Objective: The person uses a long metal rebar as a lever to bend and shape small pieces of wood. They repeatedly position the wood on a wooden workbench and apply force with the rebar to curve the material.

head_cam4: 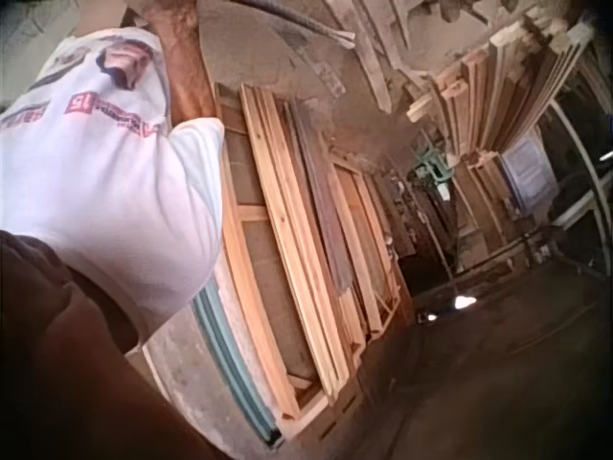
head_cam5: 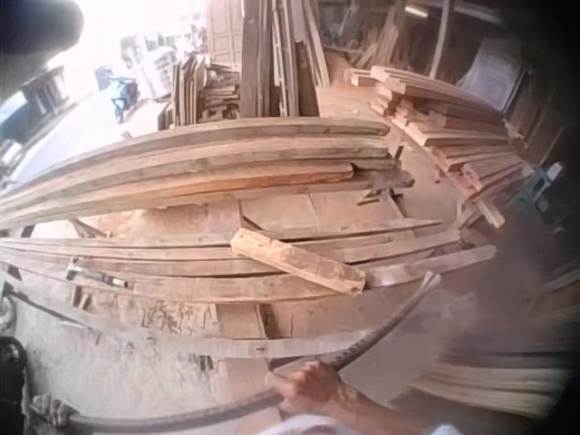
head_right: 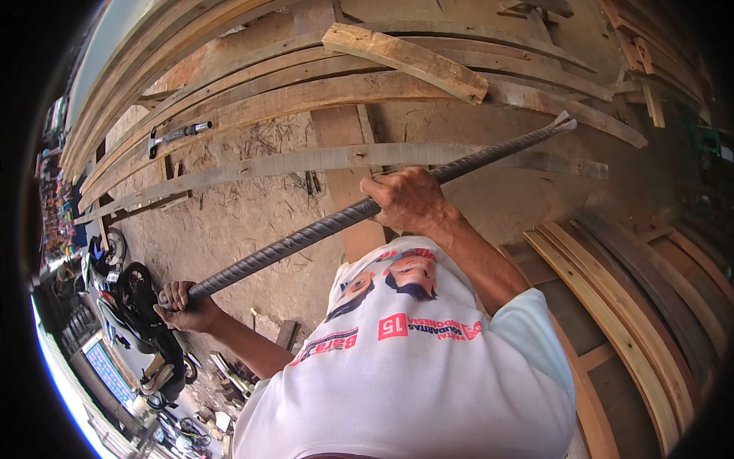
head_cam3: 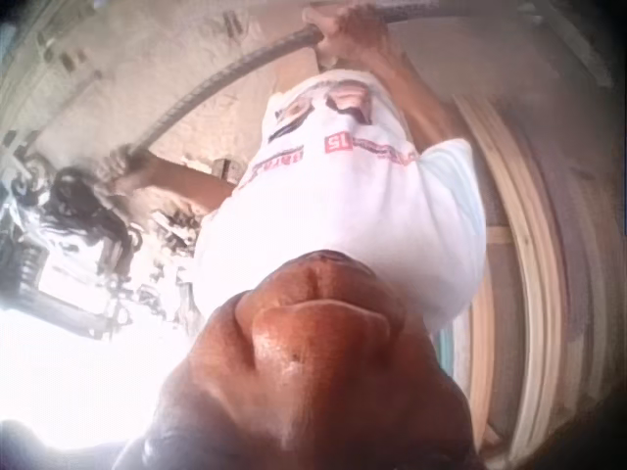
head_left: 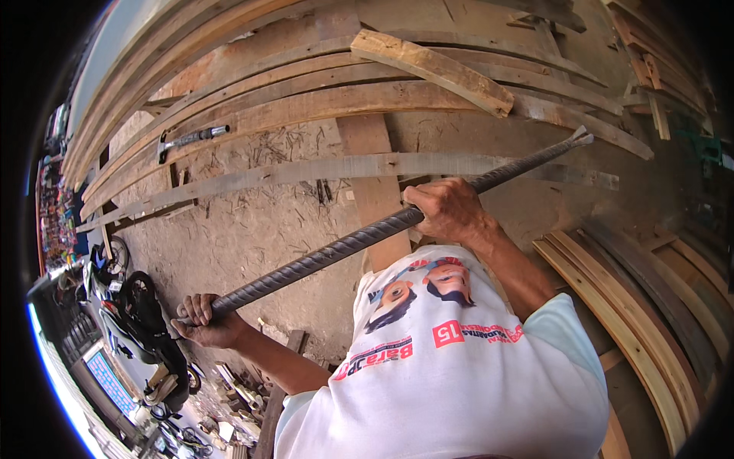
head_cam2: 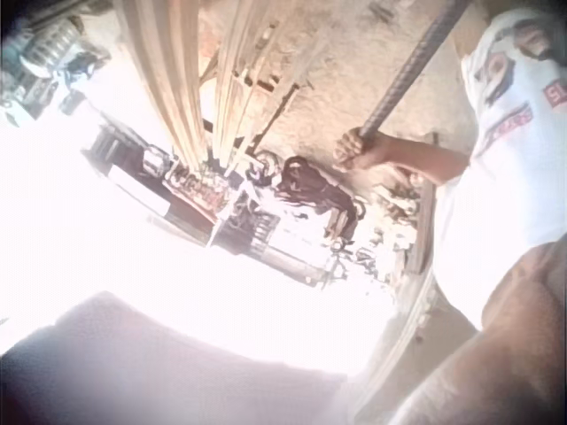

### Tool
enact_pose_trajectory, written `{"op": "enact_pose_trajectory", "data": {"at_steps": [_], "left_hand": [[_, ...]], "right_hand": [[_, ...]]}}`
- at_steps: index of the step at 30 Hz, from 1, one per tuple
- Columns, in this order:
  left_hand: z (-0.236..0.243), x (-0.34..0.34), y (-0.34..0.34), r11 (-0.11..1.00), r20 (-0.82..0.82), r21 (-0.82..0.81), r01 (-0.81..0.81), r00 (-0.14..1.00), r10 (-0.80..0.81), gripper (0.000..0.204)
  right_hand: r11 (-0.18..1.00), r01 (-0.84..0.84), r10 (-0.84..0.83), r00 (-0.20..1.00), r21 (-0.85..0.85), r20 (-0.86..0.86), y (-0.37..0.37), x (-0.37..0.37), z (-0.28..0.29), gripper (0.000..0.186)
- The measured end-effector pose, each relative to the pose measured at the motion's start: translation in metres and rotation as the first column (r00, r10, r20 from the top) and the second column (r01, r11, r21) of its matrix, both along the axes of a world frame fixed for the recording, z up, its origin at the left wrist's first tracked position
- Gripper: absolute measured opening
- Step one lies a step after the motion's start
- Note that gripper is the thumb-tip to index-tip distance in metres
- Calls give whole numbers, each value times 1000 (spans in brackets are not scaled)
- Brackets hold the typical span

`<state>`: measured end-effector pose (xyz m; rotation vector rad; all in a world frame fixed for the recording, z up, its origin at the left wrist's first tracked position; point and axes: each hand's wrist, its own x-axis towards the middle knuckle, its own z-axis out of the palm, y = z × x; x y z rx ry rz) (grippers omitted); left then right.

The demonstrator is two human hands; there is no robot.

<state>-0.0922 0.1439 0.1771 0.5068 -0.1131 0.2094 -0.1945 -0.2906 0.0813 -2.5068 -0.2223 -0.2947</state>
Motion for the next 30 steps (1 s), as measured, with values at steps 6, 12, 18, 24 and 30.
{"op": "enact_pose_trajectory", "data": {"at_steps": [6,12,18,24,30], "left_hand": [[-91,-63,71,883,-524,259,-392,711,469,38],[-226,-123,56,877,-911,59,-478,334,243,44],[-304,-206,57,781,-997,15,-624,50,60,55],[-281,-259,49,728,-998,-36,-684,66,12,44],[-238,-256,46,676,-945,-173,-716,315,91,26]], "right_hand": [[959,-232,221,972,-164,-81,50,14,16,31],[822,-473,411,878,-318,-245,107,26,3,19],[642,-685,536,722,-344,-438,156,40,-25,12],[535,-806,639,583,-254,-503,190,79,-42,29],[537,-809,742,587,-239,-323,211,124,-15,34]]}}
